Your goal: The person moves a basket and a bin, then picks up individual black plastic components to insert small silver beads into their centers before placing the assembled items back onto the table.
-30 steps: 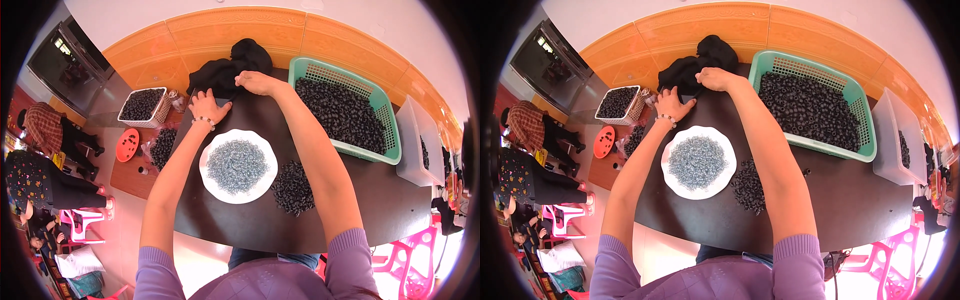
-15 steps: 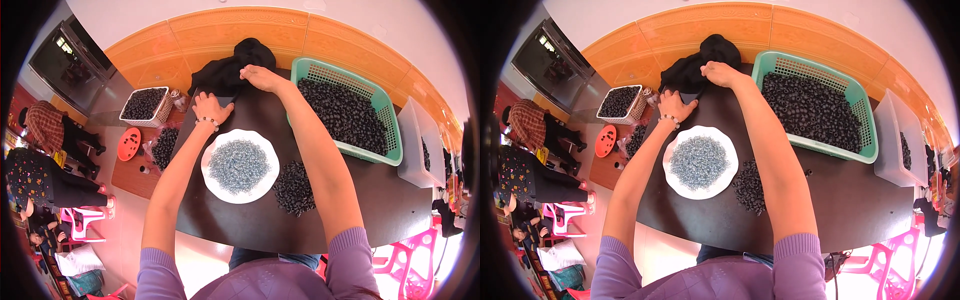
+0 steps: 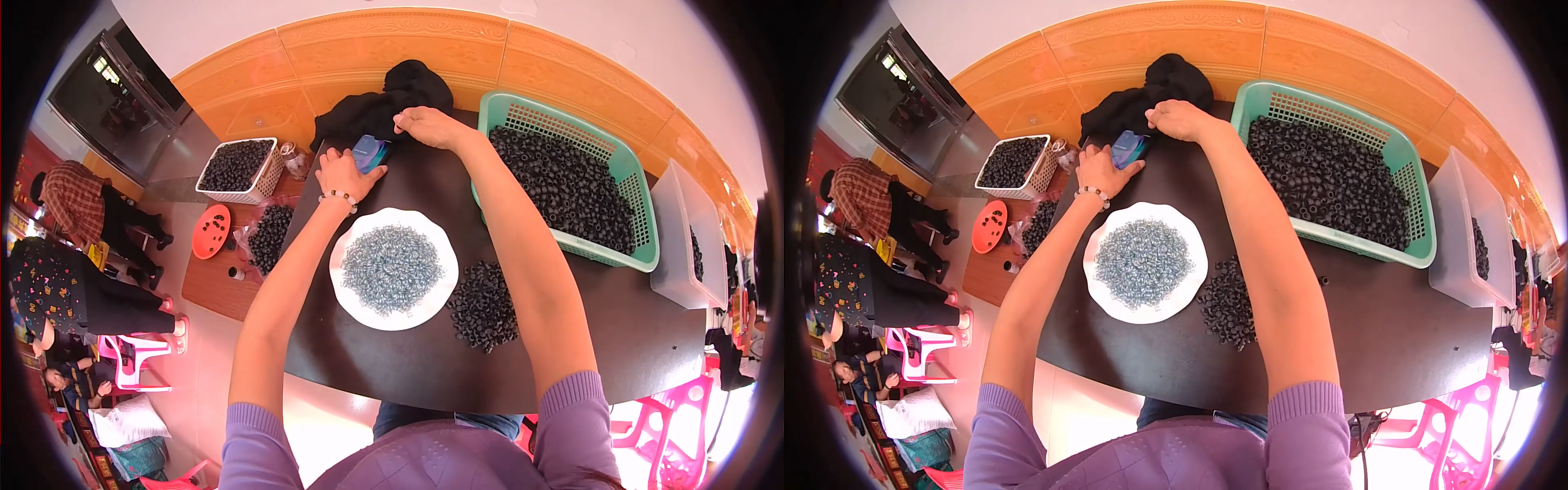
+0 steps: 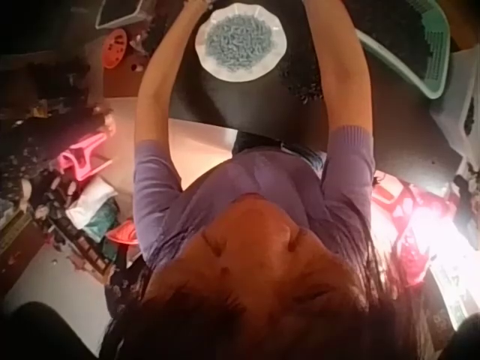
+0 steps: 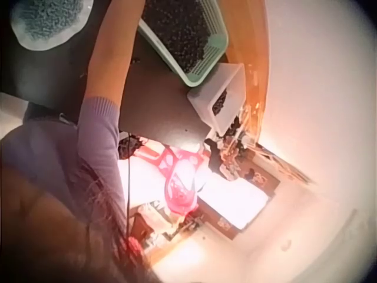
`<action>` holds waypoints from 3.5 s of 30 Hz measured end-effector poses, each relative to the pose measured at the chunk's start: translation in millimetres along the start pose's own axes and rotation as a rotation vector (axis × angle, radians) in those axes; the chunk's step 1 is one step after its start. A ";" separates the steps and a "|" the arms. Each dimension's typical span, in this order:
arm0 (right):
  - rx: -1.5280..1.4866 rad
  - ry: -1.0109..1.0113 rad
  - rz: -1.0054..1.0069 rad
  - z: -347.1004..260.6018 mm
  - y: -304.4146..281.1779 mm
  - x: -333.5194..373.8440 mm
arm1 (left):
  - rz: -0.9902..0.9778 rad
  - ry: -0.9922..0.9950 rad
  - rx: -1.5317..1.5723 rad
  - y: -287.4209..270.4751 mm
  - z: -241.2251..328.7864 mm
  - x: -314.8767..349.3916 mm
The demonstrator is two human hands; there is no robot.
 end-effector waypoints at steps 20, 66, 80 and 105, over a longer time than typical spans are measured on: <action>0.058 -0.033 0.221 -9.9 -5.2 12.4 | 0.090 0.032 0.173 12.0 18.8 -11.0; -0.808 -0.160 0.716 21.6 -54.6 417.0 | 0.114 0.260 0.536 -91.4 -55.2 158.2; -0.943 -0.449 0.647 28.5 -49.5 424.0 | 0.233 -0.070 0.679 -66.2 -19.9 293.4; 0.701 0.958 1.068 91.2 -183.6 543.3 | 0.252 -0.032 0.698 -63.9 -14.4 293.8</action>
Point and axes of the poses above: each hand's wrist, its own x-axis away from the middle knuckle, its own y-axis out of the palm, z = x × y, the point moved 2 cm from there along -x, towards the middle knuckle, and after that the axes turned 4 degrees about -z, right-handed, at the moved point
